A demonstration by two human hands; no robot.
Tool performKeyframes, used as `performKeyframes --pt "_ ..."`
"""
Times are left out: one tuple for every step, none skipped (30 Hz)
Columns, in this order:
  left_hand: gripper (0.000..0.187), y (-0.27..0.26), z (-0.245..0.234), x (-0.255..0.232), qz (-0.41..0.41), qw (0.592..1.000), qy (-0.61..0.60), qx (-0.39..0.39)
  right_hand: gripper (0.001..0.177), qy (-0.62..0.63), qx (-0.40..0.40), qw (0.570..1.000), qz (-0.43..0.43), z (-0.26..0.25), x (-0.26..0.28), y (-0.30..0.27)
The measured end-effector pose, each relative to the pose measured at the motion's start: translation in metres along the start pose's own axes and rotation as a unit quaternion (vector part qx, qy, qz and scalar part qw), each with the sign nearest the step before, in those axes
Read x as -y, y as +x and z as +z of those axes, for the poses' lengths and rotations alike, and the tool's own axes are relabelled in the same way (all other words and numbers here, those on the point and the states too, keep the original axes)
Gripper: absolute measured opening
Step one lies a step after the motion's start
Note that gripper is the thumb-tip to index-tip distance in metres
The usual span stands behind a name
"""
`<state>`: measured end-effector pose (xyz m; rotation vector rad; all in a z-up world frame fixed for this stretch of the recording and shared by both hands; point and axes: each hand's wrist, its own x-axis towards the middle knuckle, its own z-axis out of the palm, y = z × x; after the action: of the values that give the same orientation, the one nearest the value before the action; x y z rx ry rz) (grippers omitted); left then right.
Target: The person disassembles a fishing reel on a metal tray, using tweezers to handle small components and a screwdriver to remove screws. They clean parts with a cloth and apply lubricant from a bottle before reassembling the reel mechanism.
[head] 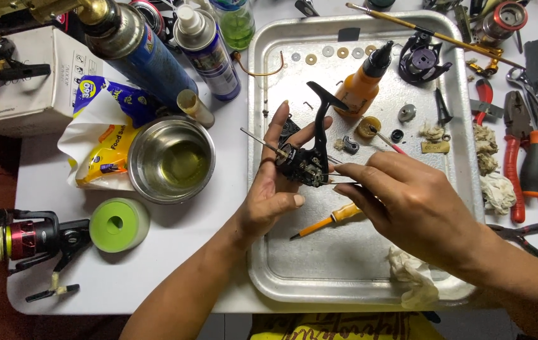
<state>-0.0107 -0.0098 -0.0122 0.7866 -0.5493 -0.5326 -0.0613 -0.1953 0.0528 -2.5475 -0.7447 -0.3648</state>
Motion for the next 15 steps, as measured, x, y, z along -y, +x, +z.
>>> performKeyframes --pt "0.096 0.0001 0.0005 -0.0005 0.000 1.000 0.000 0.000 0.025 0.000 0.000 1.000 0.000 0.0009 -0.0001 -0.0007" --pt "0.096 0.0003 0.0009 -0.0010 0.001 1.000 0.004 0.001 0.025 -0.006 0.004 1.000 -0.001 0.0017 -0.0003 -0.0013" --pt "0.096 0.0004 0.0015 -0.0014 0.002 1.000 0.007 0.001 0.026 -0.013 0.008 1.000 -0.002 0.0025 -0.0004 -0.0021" --pt "0.096 0.0002 0.0015 -0.0012 0.002 1.000 0.007 0.001 0.026 -0.013 0.008 1.000 -0.002 0.0031 -0.0002 -0.0021" --pt "0.096 0.0003 0.0013 -0.0011 0.005 1.000 0.011 0.004 0.024 -0.012 0.004 1.000 -0.004 0.0038 -0.0001 -0.0019" --pt "0.096 0.0004 0.0011 -0.0010 0.008 1.000 0.016 0.007 0.022 -0.012 -0.001 1.000 -0.006 0.0045 -0.0001 -0.0018" --pt "0.096 0.0005 0.0010 -0.0004 0.008 1.000 0.016 0.007 0.022 -0.012 -0.001 1.000 -0.005 0.0044 0.0005 -0.0014" --pt "0.097 0.0005 0.0007 0.0002 0.008 1.000 0.013 0.006 0.021 -0.017 -0.008 1.000 -0.009 0.0042 0.0010 -0.0010" --pt "0.098 0.0005 0.0004 0.0005 0.008 1.000 0.011 0.004 0.019 -0.022 -0.014 1.000 -0.013 0.0041 0.0016 -0.0003" --pt "0.098 0.0006 -0.0002 0.0008 0.008 1.000 0.011 0.003 0.019 -0.022 -0.014 1.000 -0.014 0.0039 0.0018 -0.0001" --pt "0.097 0.0005 -0.0006 0.0011 0.011 1.000 0.014 0.002 0.020 -0.029 -0.017 0.999 -0.011 0.0038 0.0021 -0.0002" --pt "0.097 0.0003 -0.0011 0.0016 0.013 1.000 0.018 0.002 0.020 -0.036 -0.020 0.999 -0.009 0.0037 0.0024 -0.0004" --pt "0.097 0.0003 -0.0007 0.0015 0.013 1.000 0.018 0.001 0.020 -0.036 -0.020 0.999 -0.009 0.0042 0.0023 -0.0010" --pt "0.097 0.0003 -0.0003 0.0014 0.013 1.000 0.021 -0.001 0.021 -0.040 -0.017 0.999 -0.004 0.0046 0.0022 -0.0016" --pt "0.098 0.0004 0.0004 0.0015 0.013 1.000 0.024 -0.003 0.021 -0.044 -0.013 0.999 0.002 0.0049 0.0021 -0.0025"
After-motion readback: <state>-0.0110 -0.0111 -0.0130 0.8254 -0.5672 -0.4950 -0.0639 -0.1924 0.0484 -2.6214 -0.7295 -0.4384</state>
